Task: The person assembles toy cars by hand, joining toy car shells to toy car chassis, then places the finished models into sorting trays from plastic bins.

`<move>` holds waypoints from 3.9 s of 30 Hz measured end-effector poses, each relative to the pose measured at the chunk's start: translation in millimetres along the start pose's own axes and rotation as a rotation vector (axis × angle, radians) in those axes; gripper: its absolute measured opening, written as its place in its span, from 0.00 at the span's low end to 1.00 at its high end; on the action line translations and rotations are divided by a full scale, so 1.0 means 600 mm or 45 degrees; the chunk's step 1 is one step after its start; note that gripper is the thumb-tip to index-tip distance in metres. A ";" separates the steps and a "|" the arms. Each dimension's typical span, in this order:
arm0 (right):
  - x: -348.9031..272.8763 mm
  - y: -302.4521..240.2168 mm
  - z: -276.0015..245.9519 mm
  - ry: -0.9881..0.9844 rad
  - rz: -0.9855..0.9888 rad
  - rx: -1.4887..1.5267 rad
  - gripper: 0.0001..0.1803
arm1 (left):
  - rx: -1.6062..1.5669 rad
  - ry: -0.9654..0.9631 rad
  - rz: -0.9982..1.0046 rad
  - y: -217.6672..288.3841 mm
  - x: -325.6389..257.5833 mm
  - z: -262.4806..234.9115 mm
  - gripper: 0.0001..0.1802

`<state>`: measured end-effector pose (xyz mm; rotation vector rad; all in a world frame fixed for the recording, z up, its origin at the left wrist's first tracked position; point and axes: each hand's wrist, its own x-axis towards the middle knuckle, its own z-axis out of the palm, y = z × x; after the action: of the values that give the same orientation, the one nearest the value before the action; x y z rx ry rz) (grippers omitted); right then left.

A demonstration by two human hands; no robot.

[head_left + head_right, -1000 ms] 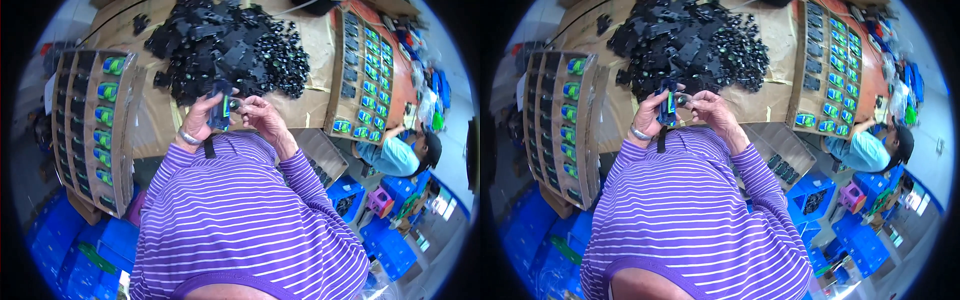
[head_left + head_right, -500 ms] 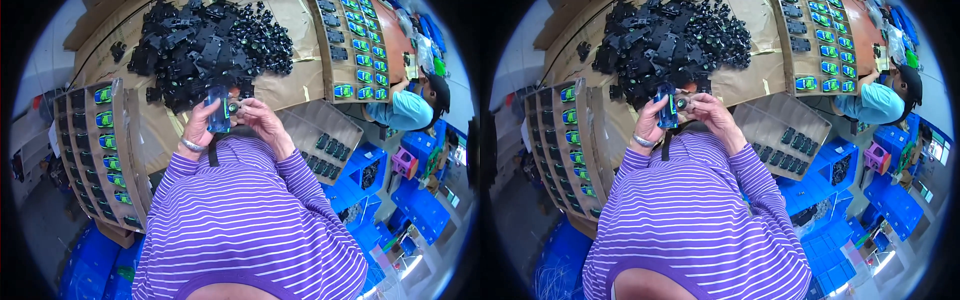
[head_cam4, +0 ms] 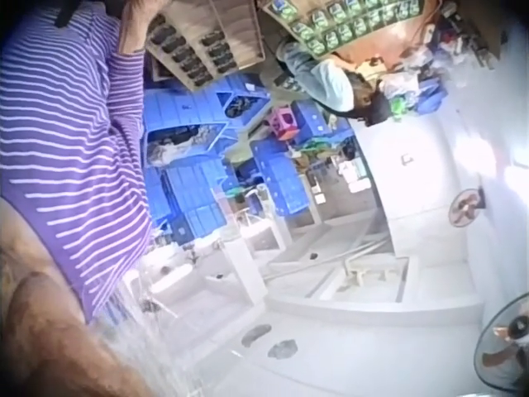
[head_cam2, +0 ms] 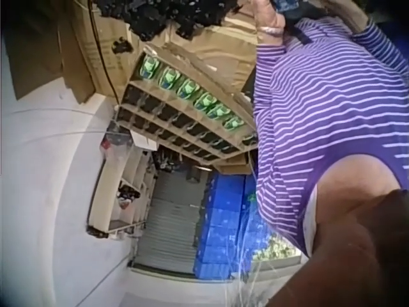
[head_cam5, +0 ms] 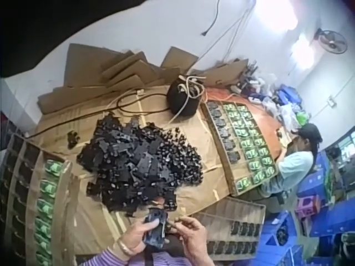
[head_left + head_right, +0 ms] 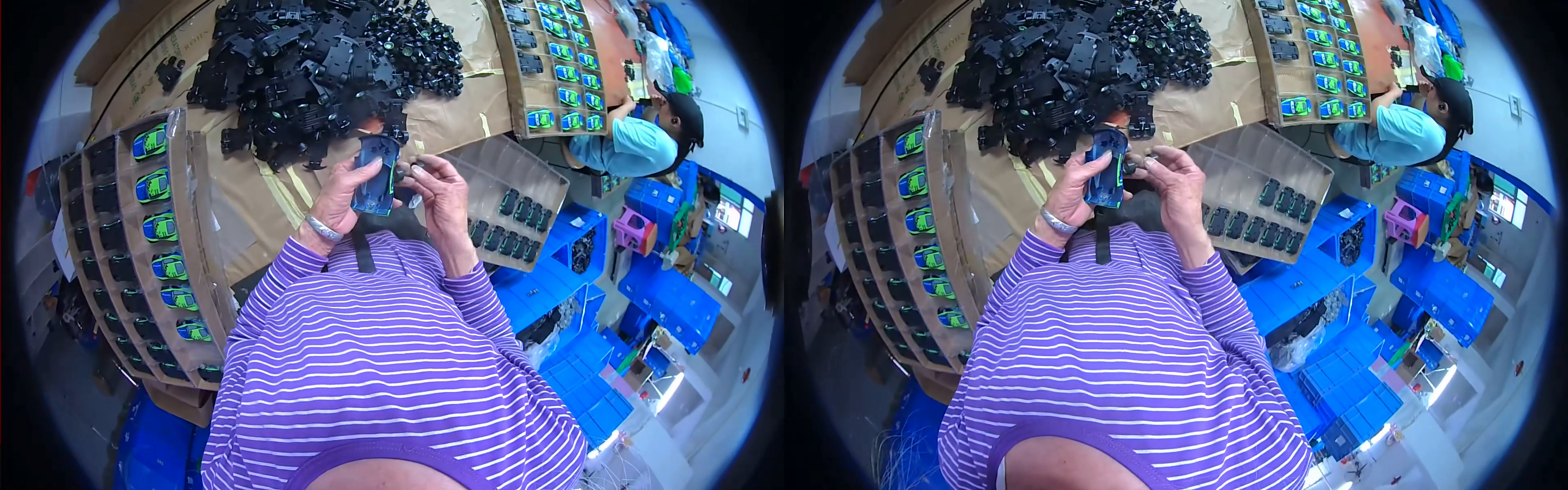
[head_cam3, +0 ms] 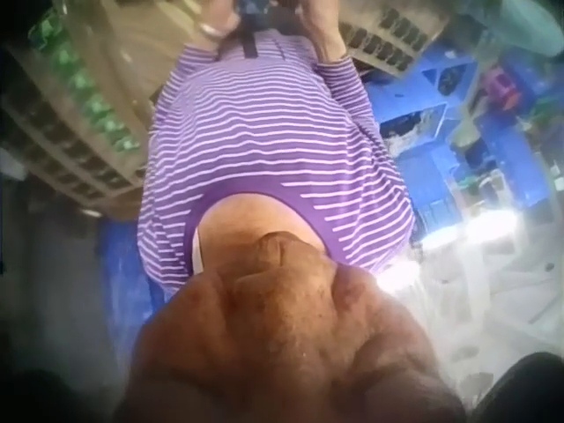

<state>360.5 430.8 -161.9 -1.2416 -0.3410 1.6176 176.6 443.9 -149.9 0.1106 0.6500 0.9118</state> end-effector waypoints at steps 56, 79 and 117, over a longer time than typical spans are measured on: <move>0.322 0.030 -0.186 0.688 -0.390 -0.540 0.25 | 1.549 1.205 0.376 -0.033 -0.063 -0.399 0.18; -0.349 0.313 -0.480 1.389 0.227 -0.336 0.09 | 2.103 0.302 0.655 -0.158 -0.057 -0.251 0.06; -0.249 0.057 -1.315 1.330 0.118 -1.364 0.40 | 0.980 0.888 -0.074 -0.561 0.221 -0.264 0.17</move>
<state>995.2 24.9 -441.8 -2.7163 -0.4752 0.5692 379.9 308.1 -460.1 0.4683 1.6293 0.5869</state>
